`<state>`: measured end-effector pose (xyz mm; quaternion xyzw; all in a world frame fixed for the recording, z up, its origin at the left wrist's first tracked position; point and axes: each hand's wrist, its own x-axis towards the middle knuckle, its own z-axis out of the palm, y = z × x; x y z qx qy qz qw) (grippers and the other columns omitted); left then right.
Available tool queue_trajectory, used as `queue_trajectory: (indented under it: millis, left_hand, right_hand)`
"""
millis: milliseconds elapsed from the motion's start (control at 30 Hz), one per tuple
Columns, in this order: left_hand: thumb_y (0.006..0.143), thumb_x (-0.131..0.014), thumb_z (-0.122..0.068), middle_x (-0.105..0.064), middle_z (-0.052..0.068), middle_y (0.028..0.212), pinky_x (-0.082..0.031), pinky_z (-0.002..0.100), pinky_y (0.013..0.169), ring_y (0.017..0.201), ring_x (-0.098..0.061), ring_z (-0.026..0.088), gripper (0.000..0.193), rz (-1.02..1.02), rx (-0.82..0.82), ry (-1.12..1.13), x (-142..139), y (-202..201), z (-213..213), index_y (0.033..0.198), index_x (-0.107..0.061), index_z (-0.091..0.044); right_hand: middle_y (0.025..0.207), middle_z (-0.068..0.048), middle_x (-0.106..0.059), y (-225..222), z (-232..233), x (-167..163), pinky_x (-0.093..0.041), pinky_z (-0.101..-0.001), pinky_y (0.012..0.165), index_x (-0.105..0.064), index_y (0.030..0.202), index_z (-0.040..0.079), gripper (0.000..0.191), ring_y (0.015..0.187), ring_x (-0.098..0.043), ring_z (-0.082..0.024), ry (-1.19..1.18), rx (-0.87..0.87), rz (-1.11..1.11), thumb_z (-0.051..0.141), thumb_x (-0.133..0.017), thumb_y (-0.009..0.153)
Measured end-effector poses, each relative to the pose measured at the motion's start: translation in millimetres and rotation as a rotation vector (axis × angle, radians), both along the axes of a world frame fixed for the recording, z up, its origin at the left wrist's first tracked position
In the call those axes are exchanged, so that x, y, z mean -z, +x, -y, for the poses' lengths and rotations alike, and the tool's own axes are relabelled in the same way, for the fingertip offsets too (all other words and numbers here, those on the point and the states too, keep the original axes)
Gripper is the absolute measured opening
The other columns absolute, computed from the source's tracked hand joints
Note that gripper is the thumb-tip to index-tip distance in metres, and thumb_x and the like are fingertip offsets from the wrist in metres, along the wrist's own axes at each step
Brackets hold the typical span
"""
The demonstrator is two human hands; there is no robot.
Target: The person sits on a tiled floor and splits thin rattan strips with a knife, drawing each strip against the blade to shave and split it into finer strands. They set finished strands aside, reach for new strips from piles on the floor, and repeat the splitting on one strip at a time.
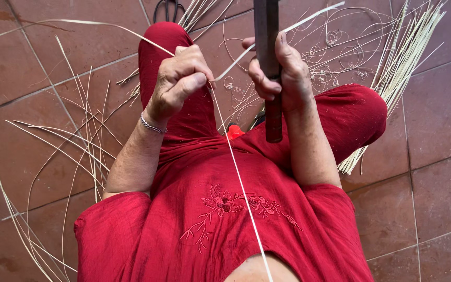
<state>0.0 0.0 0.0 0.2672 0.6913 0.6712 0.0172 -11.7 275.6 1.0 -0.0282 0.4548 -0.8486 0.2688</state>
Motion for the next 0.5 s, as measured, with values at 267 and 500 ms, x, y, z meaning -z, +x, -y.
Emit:
queue_trajectory:
  millis: [267, 500]
  left_hand:
    - [0.088, -0.051, -0.024, -0.053, 0.003, 0.072, -0.036, 0.032, 0.092, 0.075, -0.046, 0.014, 0.026, 0.03, -0.136, -0.038, 38.4, -13.2, 13.8, 0.076, -0.059, -0.003]
    - [0.086, -0.051, -0.023, -0.056, 0.003, 0.072, -0.038, 0.031, 0.091, 0.076, -0.047, 0.015, 0.027, 0.093, -0.166, -0.075, 57.2, -23.0, 41.0, 0.075, -0.061, -0.001]
  right_hand:
    - [0.082, -0.009, -0.061, -30.8, -0.9, 29.2, -0.03, -0.0241, 0.042, -0.052, 0.143, -0.004, 0.061, 0.048, -0.035, -0.005, 0.042, 0.104, 0.033, 0.049, -0.038, 0.116]
    - [0.086, -0.009, -0.064, -51.1, 2.0, 45.1, -0.032, -0.0241, 0.043, -0.053, 0.142, -0.002, 0.061, 0.048, -0.037, -0.006, 0.051, 0.136, 0.065, 0.05, -0.038, 0.114]
